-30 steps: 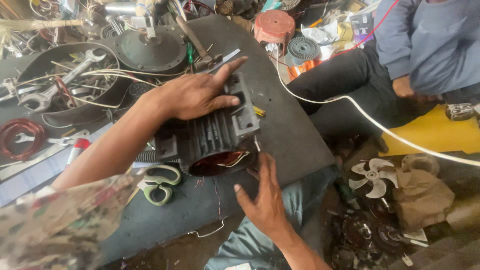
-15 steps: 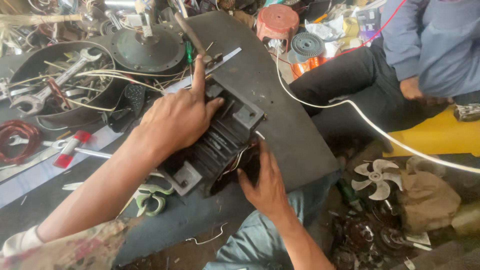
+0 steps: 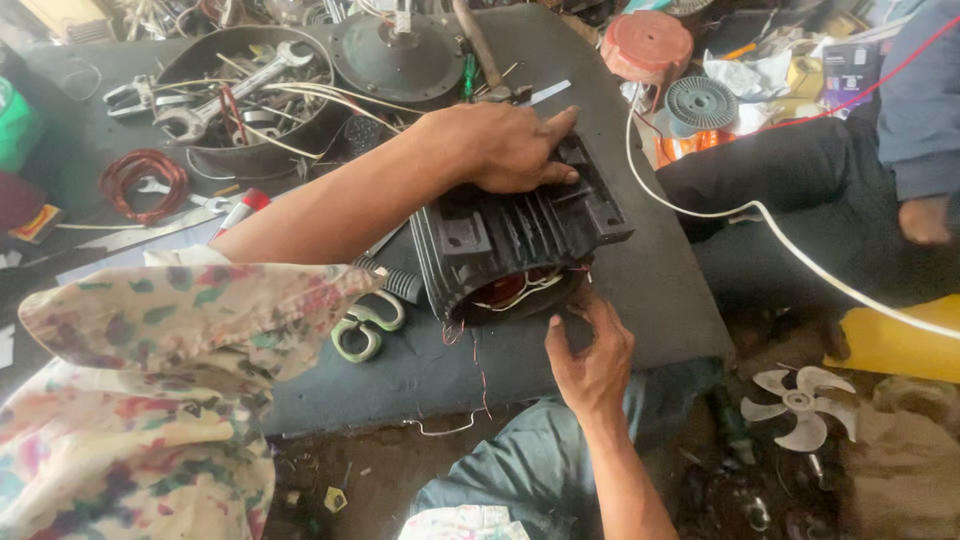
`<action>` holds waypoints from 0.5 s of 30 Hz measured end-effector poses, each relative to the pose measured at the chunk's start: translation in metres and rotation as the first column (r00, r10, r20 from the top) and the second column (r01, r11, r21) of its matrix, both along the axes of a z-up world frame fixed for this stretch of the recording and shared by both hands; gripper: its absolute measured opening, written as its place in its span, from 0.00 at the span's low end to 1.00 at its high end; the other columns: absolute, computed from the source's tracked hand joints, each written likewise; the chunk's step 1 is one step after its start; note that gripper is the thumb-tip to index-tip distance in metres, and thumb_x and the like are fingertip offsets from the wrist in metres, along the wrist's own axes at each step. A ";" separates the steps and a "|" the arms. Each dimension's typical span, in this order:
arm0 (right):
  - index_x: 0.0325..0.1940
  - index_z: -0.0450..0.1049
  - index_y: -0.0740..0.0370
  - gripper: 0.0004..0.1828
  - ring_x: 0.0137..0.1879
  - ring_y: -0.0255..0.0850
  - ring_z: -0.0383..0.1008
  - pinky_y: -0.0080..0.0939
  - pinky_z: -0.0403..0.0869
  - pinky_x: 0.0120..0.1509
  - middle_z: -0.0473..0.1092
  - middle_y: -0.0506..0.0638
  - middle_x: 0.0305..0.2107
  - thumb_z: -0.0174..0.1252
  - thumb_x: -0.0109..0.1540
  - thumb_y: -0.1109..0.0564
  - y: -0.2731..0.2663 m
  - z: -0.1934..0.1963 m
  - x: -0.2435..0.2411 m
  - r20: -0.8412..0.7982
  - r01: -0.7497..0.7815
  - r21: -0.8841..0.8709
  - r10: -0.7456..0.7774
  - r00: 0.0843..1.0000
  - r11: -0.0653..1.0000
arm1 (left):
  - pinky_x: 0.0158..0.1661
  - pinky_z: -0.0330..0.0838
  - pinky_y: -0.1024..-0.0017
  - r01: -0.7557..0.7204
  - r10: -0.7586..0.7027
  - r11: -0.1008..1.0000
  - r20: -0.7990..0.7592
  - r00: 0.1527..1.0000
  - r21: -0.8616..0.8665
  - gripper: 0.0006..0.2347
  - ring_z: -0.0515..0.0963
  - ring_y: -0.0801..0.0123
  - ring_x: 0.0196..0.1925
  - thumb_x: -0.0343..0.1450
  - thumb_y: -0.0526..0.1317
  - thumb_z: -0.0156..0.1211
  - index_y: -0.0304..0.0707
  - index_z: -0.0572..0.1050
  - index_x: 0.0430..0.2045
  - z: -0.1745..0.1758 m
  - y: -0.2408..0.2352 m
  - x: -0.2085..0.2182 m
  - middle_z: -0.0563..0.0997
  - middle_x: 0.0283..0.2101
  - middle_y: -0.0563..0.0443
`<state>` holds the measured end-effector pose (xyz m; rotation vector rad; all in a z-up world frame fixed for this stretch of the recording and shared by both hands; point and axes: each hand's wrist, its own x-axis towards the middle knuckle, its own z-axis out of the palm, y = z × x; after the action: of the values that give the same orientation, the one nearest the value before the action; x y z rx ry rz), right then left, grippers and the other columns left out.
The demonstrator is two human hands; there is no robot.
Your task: The person works on an electrical motor stator on a cluttered workbench. They cut a strip of yellow tape with scissors and apply it to the stator, then use a hammer and a metal bar to tap and adjust the copper windings. The person repeatedly repositions the stator and continues tapping the windings with the hammer.
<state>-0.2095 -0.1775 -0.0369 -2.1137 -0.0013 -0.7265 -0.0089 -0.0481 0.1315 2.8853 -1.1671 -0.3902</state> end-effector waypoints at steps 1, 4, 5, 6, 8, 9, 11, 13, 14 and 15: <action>0.62 0.72 0.68 0.25 0.54 0.55 0.81 0.50 0.77 0.58 0.78 0.63 0.46 0.61 0.60 0.62 0.001 0.000 0.000 0.002 -0.006 0.020 0.006 1.000 1.000 | 0.58 0.67 0.50 -0.002 0.002 1.000 0.016 1.000 -0.010 0.37 0.73 0.41 0.62 0.74 0.64 0.42 0.41 0.47 0.74 0.002 0.003 -0.004 0.75 0.58 0.33; 0.69 0.63 0.70 0.31 0.55 0.53 0.80 0.49 0.76 0.60 0.77 0.62 0.48 0.58 0.61 0.61 0.006 0.003 0.002 0.006 -0.005 0.095 0.005 1.000 0.996 | 0.60 0.69 0.53 0.032 -0.030 0.999 0.060 0.998 -0.032 0.39 0.76 0.39 0.59 0.75 0.65 0.42 0.36 0.48 0.75 0.011 0.017 -0.011 0.78 0.54 0.28; 0.71 0.62 0.70 0.32 0.57 0.53 0.80 0.49 0.75 0.62 0.76 0.63 0.51 0.57 0.62 0.61 0.007 0.004 0.001 0.033 -0.034 0.088 0.032 0.999 0.996 | 0.59 0.69 0.52 0.014 -0.011 0.999 0.057 0.998 -0.052 0.38 0.76 0.39 0.59 0.74 0.65 0.41 0.37 0.48 0.75 0.013 0.024 -0.014 0.78 0.54 0.28; 0.73 0.61 0.69 0.33 0.59 0.54 0.79 0.49 0.74 0.64 0.75 0.64 0.53 0.55 0.63 0.61 0.006 0.006 0.000 0.061 -0.059 0.079 0.055 0.997 0.995 | 0.59 0.69 0.51 0.000 0.004 0.997 0.053 0.999 -0.073 0.38 0.76 0.38 0.58 0.74 0.65 0.41 0.39 0.49 0.75 0.014 0.031 -0.017 0.78 0.53 0.28; 0.75 0.60 0.69 0.34 0.61 0.56 0.77 0.50 0.73 0.66 0.73 0.65 0.56 0.55 0.64 0.60 0.005 0.007 -0.001 0.087 -0.090 0.052 0.085 0.993 0.995 | 0.57 0.69 0.50 0.043 -0.026 0.982 0.092 0.995 -0.186 0.37 0.76 0.38 0.58 0.75 0.64 0.41 0.37 0.52 0.73 0.014 0.046 -0.026 0.77 0.56 0.28; 0.74 0.60 0.69 0.34 0.62 0.57 0.76 0.50 0.72 0.66 0.72 0.66 0.56 0.56 0.64 0.59 0.005 0.007 -0.002 0.087 -0.096 0.035 0.092 0.992 0.995 | 0.55 0.69 0.50 0.102 -0.065 0.956 0.140 0.988 -0.274 0.36 0.75 0.37 0.58 0.75 0.64 0.42 0.34 0.53 0.72 0.012 0.054 -0.034 0.75 0.58 0.28; 0.74 0.61 0.69 0.33 0.63 0.59 0.74 0.51 0.72 0.67 0.70 0.67 0.57 0.57 0.65 0.57 0.005 0.007 -0.003 0.093 -0.108 0.018 0.105 0.990 0.994 | 0.56 0.67 0.50 0.141 -0.063 0.897 0.195 0.979 -0.419 0.36 0.74 0.38 0.59 0.76 0.62 0.44 0.31 0.55 0.71 0.010 0.072 -0.051 0.74 0.60 0.29; 0.73 0.61 0.70 0.34 0.63 0.61 0.73 0.53 0.71 0.68 0.69 0.68 0.59 0.57 0.64 0.56 0.005 0.005 -0.001 0.107 -0.113 0.016 0.110 0.988 0.993 | 0.61 0.66 0.51 0.106 0.004 0.834 0.198 0.980 -0.542 0.35 0.74 0.40 0.62 0.76 0.61 0.44 0.32 0.55 0.72 0.005 0.091 -0.076 0.75 0.60 0.30; 0.73 0.61 0.70 0.33 0.64 0.61 0.73 0.53 0.71 0.68 0.69 0.69 0.59 0.57 0.65 0.55 0.004 0.003 0.000 0.122 -0.113 0.002 0.112 0.986 0.994 | 0.63 0.64 0.51 0.078 0.046 0.793 0.188 0.981 -0.604 0.34 0.72 0.40 0.64 0.76 0.60 0.45 0.32 0.56 0.72 0.001 0.098 -0.088 0.75 0.61 0.31; 0.73 0.61 0.70 0.33 0.64 0.62 0.72 0.54 0.70 0.68 0.69 0.69 0.59 0.57 0.65 0.55 0.004 0.002 0.000 0.136 -0.114 -0.013 0.114 0.984 0.993 | 0.65 0.61 0.51 0.050 0.088 0.747 0.174 0.981 -0.663 0.33 0.71 0.40 0.66 0.77 0.58 0.45 0.33 0.57 0.72 -0.003 0.105 -0.099 0.74 0.63 0.32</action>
<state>-0.2092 -0.1739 -0.0348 -2.0465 -0.1976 -0.8016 -0.1076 0.0569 0.1286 2.3157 -1.0139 0.2835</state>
